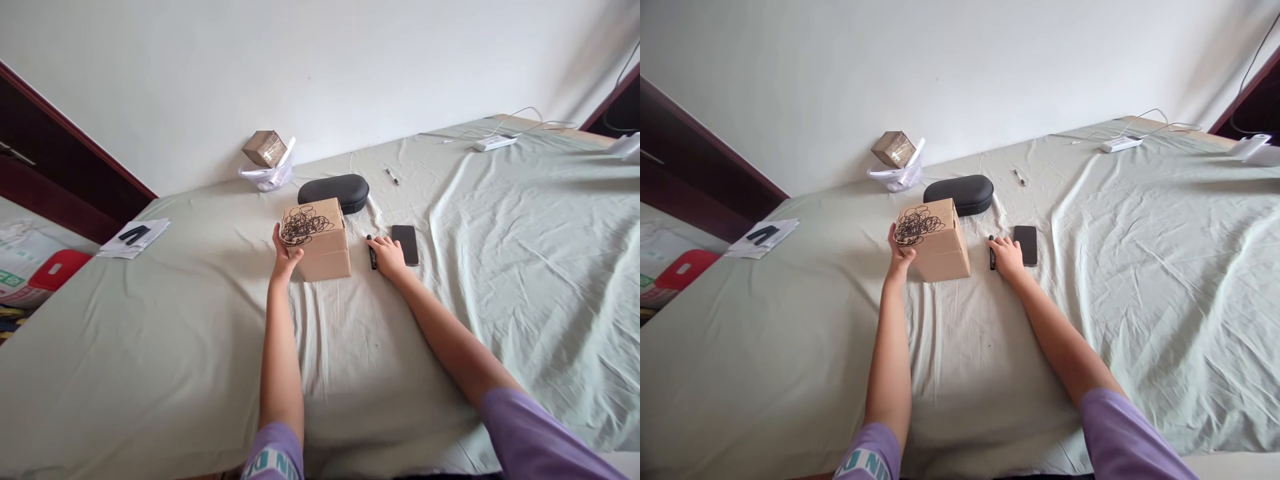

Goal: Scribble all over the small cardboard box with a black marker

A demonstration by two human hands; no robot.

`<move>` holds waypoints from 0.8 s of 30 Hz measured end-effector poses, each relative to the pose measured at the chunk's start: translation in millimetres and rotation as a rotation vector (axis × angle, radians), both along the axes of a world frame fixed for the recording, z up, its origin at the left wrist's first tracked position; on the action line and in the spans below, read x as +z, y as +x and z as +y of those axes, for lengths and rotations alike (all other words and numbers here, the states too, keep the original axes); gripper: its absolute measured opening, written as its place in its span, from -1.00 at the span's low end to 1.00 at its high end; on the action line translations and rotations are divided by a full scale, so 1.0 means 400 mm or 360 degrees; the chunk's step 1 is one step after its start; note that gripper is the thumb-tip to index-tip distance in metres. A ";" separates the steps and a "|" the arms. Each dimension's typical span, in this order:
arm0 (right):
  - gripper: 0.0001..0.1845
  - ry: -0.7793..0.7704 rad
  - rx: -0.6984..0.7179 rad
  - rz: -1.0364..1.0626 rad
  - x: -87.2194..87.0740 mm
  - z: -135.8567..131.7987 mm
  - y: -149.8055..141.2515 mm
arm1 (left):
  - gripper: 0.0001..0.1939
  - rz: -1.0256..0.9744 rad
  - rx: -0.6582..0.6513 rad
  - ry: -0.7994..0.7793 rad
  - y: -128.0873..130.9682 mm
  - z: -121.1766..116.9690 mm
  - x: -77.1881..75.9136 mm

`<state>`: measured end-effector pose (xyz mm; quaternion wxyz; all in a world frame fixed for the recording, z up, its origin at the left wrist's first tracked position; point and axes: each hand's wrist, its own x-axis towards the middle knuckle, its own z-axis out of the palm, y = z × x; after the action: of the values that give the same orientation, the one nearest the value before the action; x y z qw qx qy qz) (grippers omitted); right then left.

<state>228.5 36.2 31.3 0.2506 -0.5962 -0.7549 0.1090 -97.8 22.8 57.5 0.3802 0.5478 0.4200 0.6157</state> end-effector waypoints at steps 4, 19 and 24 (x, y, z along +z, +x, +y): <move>-0.30 -0.0115 -0.0161 -0.0171 -0.016 0.003 -0.003 | 0.46 -0.0050 -0.0100 -0.0195 0.014 0.005 -0.095; 0.19 -0.0395 -0.0884 -0.0004 0.074 0.004 0.049 | 0.43 -0.0053 -0.0028 -0.0165 0.056 0.035 -0.157; 0.27 0.0502 -0.0378 0.0366 0.164 -0.069 -0.025 | 0.45 -0.0005 0.0117 0.0019 0.099 0.055 -0.177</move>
<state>218.6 8.8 97.0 0.4362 -0.6180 -0.6535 0.0268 -58.4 44.7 -13.3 0.3546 0.5332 0.4355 0.6327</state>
